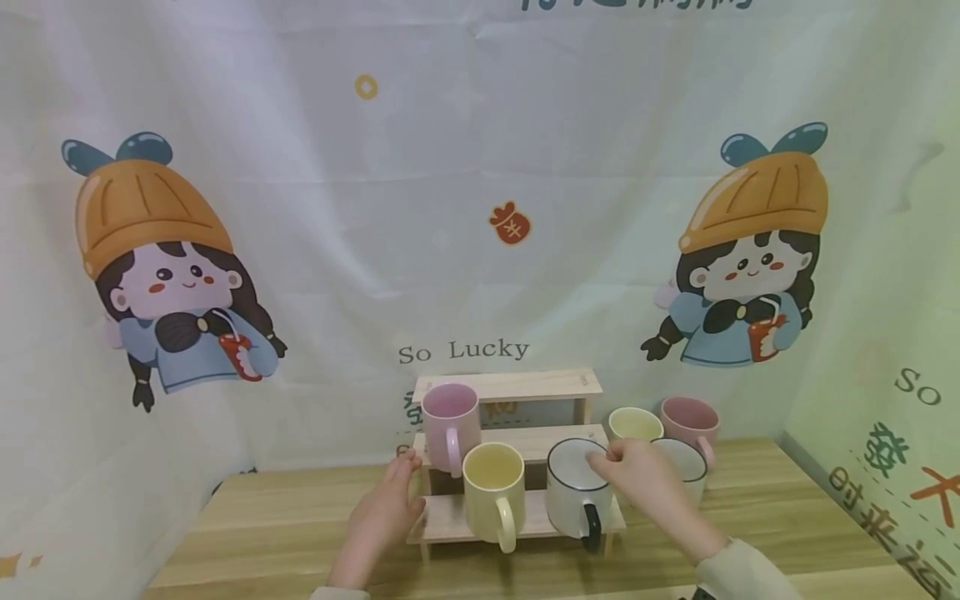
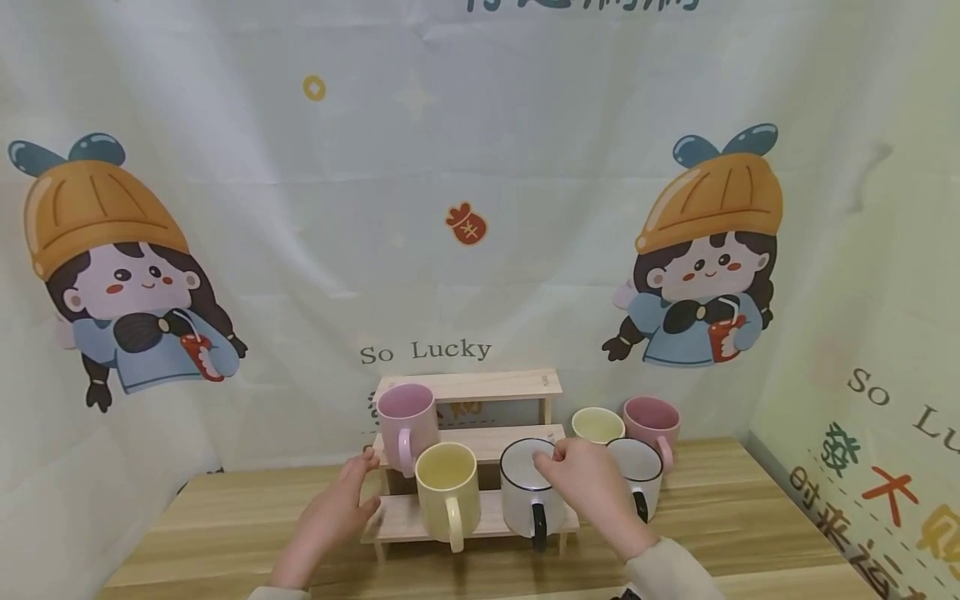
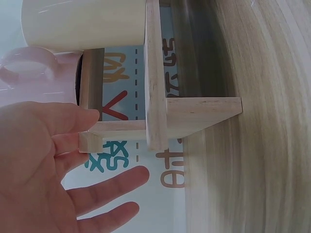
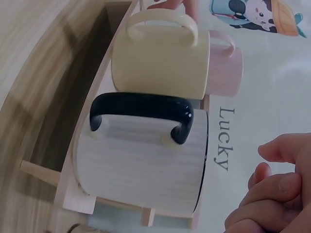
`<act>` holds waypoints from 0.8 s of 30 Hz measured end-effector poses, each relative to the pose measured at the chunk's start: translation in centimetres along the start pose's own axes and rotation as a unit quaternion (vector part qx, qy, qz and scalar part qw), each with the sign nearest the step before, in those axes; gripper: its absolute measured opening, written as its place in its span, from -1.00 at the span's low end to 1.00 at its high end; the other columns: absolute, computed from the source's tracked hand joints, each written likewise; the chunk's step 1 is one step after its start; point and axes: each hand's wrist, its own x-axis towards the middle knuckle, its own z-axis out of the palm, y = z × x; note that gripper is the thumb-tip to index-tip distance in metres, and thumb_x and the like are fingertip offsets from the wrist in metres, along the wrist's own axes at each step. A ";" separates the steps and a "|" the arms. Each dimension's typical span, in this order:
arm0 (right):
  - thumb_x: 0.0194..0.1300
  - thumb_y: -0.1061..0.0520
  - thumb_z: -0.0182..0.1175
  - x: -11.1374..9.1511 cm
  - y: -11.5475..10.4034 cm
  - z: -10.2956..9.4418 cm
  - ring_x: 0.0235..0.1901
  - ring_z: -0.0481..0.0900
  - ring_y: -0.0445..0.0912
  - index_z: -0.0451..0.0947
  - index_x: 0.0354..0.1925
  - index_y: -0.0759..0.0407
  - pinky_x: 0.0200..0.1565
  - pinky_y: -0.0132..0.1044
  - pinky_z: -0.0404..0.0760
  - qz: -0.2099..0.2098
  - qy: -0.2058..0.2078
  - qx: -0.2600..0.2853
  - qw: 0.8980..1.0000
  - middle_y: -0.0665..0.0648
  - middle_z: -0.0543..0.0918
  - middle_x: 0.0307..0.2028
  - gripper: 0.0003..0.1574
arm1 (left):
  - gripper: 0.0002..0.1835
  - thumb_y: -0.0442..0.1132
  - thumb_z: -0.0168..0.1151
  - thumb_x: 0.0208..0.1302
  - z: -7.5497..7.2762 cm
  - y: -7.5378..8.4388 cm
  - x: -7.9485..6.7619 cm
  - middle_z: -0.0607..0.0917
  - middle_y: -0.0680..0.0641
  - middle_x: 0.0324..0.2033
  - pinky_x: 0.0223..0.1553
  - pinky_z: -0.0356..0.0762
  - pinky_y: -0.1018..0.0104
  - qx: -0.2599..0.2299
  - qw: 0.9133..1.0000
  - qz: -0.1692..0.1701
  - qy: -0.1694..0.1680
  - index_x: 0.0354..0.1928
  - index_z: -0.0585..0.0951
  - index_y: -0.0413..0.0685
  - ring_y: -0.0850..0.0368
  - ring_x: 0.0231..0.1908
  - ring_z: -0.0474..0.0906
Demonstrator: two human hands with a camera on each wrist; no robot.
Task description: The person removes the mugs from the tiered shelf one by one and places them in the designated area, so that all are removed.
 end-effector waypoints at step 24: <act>0.17 0.00 0.10 0.7 -3.2 1.9 -0.69 0.16 -0.19 0.17 -0.79 0.04 -0.60 -0.40 0.12 -0.007 -0.037 -0.025 0.999 -0.07 0.16 -0.78 -0.50 | -0.36 -0.23 0.24 0.18 0.1 -0.2 -0.1 0.20 -0.11 0.43 -0.50 0.54 0.16 -0.004 1.000 0.001 0.000 0.33 0.33 -0.12 -0.16 -0.27 0.61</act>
